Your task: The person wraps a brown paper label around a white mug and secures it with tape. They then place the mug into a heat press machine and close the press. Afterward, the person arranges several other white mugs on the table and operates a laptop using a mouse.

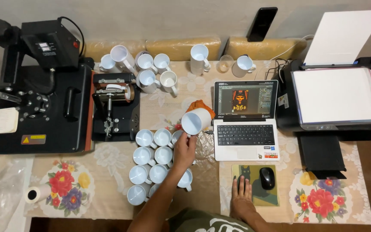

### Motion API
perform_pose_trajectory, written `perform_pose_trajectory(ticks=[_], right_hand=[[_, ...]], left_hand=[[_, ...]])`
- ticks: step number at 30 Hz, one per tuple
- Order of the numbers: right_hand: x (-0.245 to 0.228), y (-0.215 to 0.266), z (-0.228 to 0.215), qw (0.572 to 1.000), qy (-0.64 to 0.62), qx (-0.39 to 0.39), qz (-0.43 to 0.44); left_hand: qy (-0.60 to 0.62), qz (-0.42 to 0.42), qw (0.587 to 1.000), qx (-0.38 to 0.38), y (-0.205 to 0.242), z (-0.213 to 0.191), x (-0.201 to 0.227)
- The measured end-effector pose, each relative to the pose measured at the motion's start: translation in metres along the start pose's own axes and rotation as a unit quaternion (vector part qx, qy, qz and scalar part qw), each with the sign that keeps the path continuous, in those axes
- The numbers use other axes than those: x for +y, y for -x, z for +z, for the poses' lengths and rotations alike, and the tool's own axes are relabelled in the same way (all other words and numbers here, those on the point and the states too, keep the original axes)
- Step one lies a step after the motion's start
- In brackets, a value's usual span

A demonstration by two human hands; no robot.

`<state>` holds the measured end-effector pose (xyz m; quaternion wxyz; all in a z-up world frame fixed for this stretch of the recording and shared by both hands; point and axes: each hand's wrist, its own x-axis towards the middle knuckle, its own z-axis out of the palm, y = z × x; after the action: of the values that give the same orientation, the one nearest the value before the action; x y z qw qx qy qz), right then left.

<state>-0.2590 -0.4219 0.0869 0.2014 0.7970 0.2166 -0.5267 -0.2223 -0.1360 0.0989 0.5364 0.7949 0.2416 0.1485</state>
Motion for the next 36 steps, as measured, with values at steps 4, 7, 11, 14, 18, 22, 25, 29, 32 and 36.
perform_pose_trajectory(ticks=[4, 7, 11, 14, 18, 22, 25, 29, 32, 36], right_hand=[[0.009, -0.018, 0.02, 1.0, 0.009, 0.018, -0.007], [0.021, -0.039, 0.043, 0.997, 0.006, 0.07, -0.03], [0.048, -0.05, 0.052, 0.979, -0.085, 0.17, -0.08], [0.075, -0.054, 0.047, 0.942, -0.206, 0.245, -0.102], [0.11, -0.07, 0.046, 0.914, -0.23, 0.328, -0.059], [0.137, -0.066, 0.053, 0.893, -0.274, 0.351, -0.066], [0.15, -0.053, 0.059, 0.888, -0.295, 0.34, -0.099], [0.161, -0.061, 0.081, 0.879, -0.291, 0.354, -0.134], [0.161, -0.06, 0.093, 0.861, -0.302, 0.362, -0.19], [0.158, -0.058, 0.097, 0.86, -0.319, 0.336, -0.213]], left_hand=[[-0.024, 0.028, 0.999, -0.005, 0.035, 0.005, -0.013], [-0.031, 0.044, 0.998, -0.021, 0.062, 0.017, -0.028], [-0.046, 0.018, 0.999, -0.022, 0.091, 0.032, -0.024], [-0.048, -0.007, 0.999, -0.017, 0.103, 0.039, -0.001], [-0.081, 0.003, 0.996, 0.023, 0.112, 0.042, 0.019], [-0.077, -0.002, 0.997, 0.02, 0.118, 0.05, 0.024], [-0.082, -0.034, 0.996, 0.007, 0.128, 0.057, 0.018], [-0.088, -0.038, 0.995, 0.012, 0.141, 0.07, 0.009], [-0.078, -0.044, 0.996, 0.017, 0.151, 0.077, 0.003], [-0.078, -0.061, 0.995, -0.001, 0.162, 0.083, -0.004]])
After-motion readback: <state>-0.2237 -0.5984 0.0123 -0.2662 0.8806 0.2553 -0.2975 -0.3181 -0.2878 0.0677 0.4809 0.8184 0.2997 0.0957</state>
